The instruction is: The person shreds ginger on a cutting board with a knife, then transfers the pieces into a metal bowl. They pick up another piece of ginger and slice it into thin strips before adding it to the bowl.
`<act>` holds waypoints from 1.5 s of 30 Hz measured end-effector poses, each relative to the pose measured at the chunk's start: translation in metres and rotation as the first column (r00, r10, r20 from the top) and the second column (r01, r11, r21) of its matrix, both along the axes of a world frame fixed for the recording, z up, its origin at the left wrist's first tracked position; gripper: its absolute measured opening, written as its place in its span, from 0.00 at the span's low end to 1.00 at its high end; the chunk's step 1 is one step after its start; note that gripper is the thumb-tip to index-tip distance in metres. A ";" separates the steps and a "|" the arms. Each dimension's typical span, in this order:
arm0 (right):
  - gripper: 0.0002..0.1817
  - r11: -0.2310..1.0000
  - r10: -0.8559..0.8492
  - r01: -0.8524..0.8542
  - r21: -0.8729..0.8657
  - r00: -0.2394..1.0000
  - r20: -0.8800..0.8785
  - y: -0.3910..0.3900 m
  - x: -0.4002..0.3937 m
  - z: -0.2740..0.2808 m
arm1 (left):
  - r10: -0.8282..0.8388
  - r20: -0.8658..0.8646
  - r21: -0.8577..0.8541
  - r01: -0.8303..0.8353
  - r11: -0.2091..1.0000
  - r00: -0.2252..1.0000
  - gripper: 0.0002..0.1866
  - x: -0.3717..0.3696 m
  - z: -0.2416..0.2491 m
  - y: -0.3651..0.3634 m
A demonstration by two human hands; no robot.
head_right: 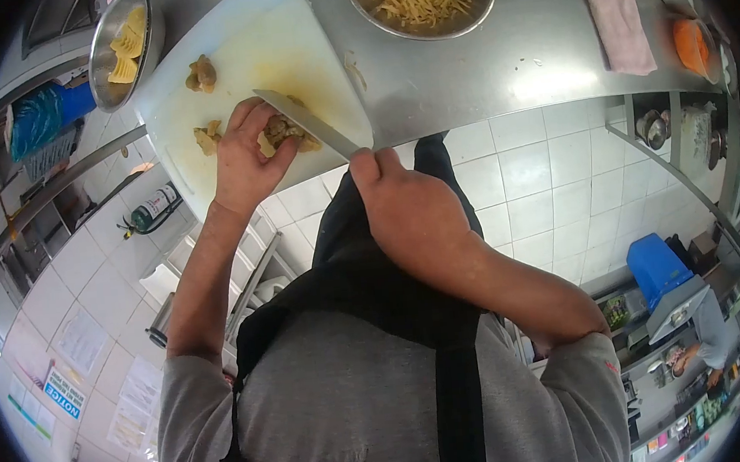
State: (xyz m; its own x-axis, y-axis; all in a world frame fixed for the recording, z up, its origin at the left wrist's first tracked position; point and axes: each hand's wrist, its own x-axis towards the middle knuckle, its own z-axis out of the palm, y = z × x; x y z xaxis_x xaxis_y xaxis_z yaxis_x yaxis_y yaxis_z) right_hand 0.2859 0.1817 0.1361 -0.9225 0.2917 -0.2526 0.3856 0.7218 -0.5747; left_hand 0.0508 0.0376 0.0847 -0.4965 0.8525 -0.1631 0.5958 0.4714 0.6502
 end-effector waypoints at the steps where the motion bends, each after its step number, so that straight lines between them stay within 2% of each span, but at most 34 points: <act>1: 0.13 1.000 0.002 -0.002 0.010 1.000 0.020 -0.001 0.001 -0.001 | 0.001 -0.001 -0.002 -0.001 1.000 1.000 0.24 -0.001 0.000 -0.002; 5: 0.11 1.000 0.001 -0.002 0.023 0.999 0.034 -0.002 -0.015 -0.028 | -0.018 -0.013 0.013 0.019 1.000 1.000 0.23 -0.001 -0.004 -0.002; 8: 0.10 0.999 0.007 -0.006 0.054 0.999 -0.033 -0.002 -0.018 -0.036 | -0.021 -0.039 0.023 0.022 1.000 0.999 0.23 -0.001 -0.004 -0.002; 12: 0.11 0.996 0.000 0.001 0.089 1.000 -0.020 -0.002 -0.012 -0.021 | 0.002 -0.066 0.086 0.004 0.996 0.998 0.22 0.004 -0.005 -0.002; 16: 0.13 0.999 0.004 -0.003 0.054 1.000 -0.013 -0.004 0.003 0.010 | -0.010 -0.081 0.043 0.014 0.999 0.997 0.23 0.004 -0.009 -0.005; 22: 0.15 1.000 -0.015 0.015 0.010 0.999 0.033 -0.004 0.006 0.014 | 0.013 -0.060 0.041 -0.011 0.999 0.998 0.24 0.004 -0.009 -0.005; 24: 0.15 1.000 -0.019 0.019 0.014 0.999 0.031 -0.005 0.005 0.011 | -0.049 -0.133 0.086 0.061 0.994 0.990 0.26 0.001 -0.015 -0.008; 30: 0.14 1.000 -0.013 0.013 0.015 1.000 0.000 -0.004 -0.008 -0.011 | 0.027 -0.048 0.050 -0.024 0.998 0.999 0.23 0.004 -0.010 -0.003; 37: 0.11 0.999 -0.018 0.020 -0.026 0.999 0.047 0.000 0.008 -0.002 | 0.010 -0.039 0.044 -0.008 0.999 0.999 0.24 0.002 -0.013 -0.008; 41: 0.11 0.999 -0.028 0.029 -0.040 1.000 0.004 -0.001 -0.007 -0.029 | 0.025 -0.032 0.056 -0.023 0.998 0.999 0.22 0.005 -0.010 -0.006; 43: 0.10 0.999 0.015 -0.016 0.028 0.999 0.030 -0.002 -0.013 -0.032 | 0.043 -0.034 0.067 -0.040 0.997 0.999 0.20 0.004 -0.009 -0.004; 45: 0.10 0.999 -0.012 0.012 0.033 1.000 0.008 -0.007 -0.010 -0.035 | 0.051 -0.025 0.059 -0.050 0.997 0.998 0.20 0.007 -0.009 -0.006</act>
State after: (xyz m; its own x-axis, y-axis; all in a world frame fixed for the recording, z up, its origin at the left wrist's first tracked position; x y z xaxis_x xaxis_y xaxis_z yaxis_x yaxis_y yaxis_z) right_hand 0.2759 0.1751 0.1015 -0.9168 0.3113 -0.2500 0.3991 0.7355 -0.5476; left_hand 0.0576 0.0320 0.0758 -0.5427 0.8339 -0.1003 0.5897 0.4633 0.6615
